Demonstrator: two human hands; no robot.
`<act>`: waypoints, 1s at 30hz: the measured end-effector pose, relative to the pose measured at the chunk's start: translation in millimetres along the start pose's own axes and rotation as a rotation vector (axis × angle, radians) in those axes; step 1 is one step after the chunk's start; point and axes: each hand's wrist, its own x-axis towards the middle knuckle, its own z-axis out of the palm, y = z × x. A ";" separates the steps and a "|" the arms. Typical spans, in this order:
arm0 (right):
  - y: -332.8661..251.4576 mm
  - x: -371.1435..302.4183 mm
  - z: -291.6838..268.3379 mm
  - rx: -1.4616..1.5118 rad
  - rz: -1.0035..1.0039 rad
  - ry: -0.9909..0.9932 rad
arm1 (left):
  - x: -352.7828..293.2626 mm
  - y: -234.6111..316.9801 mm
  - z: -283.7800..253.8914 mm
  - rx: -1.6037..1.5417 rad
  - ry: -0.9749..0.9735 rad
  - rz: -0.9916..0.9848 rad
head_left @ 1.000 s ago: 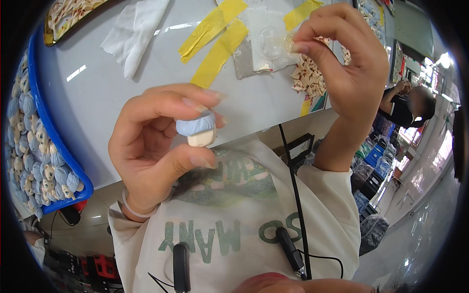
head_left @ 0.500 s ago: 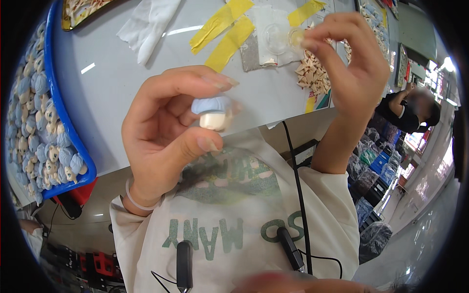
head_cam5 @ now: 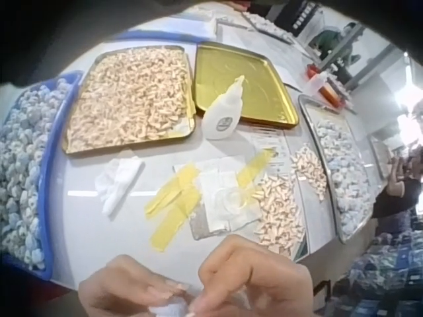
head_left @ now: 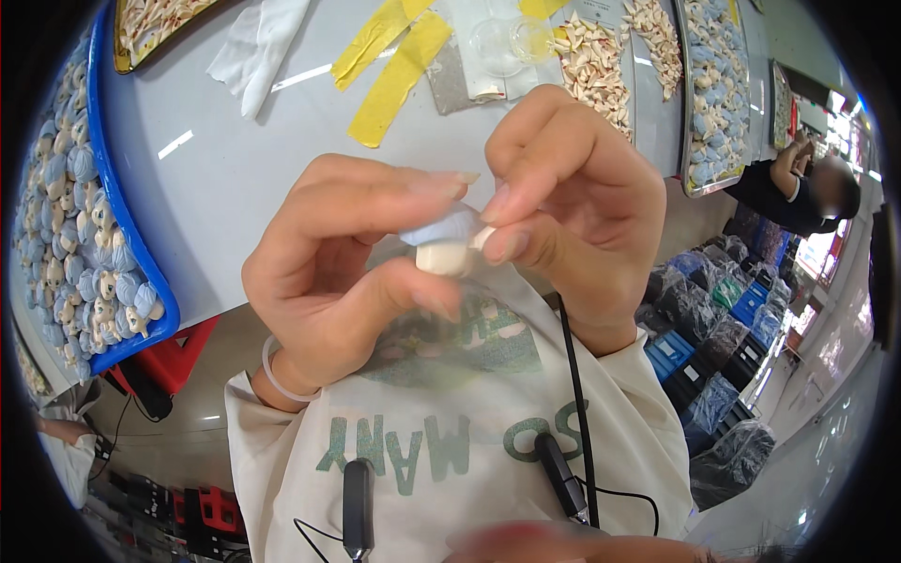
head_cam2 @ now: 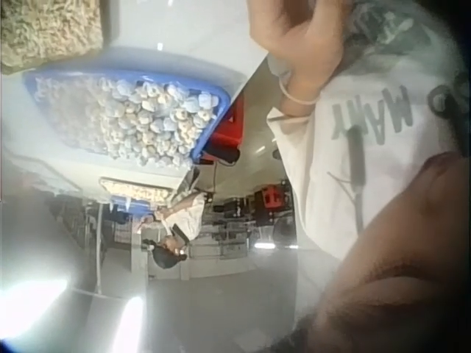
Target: The person assembles small toy components by hand, attaching toy hair pieces to toy heads using glue from a bottle, then placing the assembled figurines into an assembly tray.
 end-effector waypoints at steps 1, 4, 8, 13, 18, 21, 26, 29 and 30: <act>-2.9 -1.4 1.1 -0.022 0.004 -0.007 | -1.4 0.1 0.0 0.046 -0.010 0.032; -2.8 -2.8 2.5 -0.054 -0.035 -0.037 | -6.6 3.1 -1.3 0.052 -0.023 0.026; -3.3 -7.3 5.2 -0.013 -0.061 -0.038 | -5.9 2.1 1.7 -0.068 -0.003 0.080; 0.8 -5.7 8.5 -0.058 -0.081 0.000 | -3.0 4.3 -4.0 -0.095 0.026 -0.035; 11.5 -7.4 9.6 -0.102 -0.267 0.122 | 2.6 -0.3 -0.3 -0.129 0.009 0.029; 2.9 -13.9 14.2 0.137 -0.009 0.200 | 3.6 -6.2 -0.7 -0.052 -0.023 0.098; 5.3 -14.6 4.9 0.095 -0.079 0.198 | 2.4 -5.9 4.7 -0.018 -0.044 0.091; -0.1 -13.8 -9.0 -0.112 -0.192 0.036 | 1.2 -4.7 7.8 -0.001 -0.047 0.037; -0.8 -12.6 -9.1 -0.110 -0.190 0.037 | 0.2 -4.8 9.3 -0.017 -0.040 0.021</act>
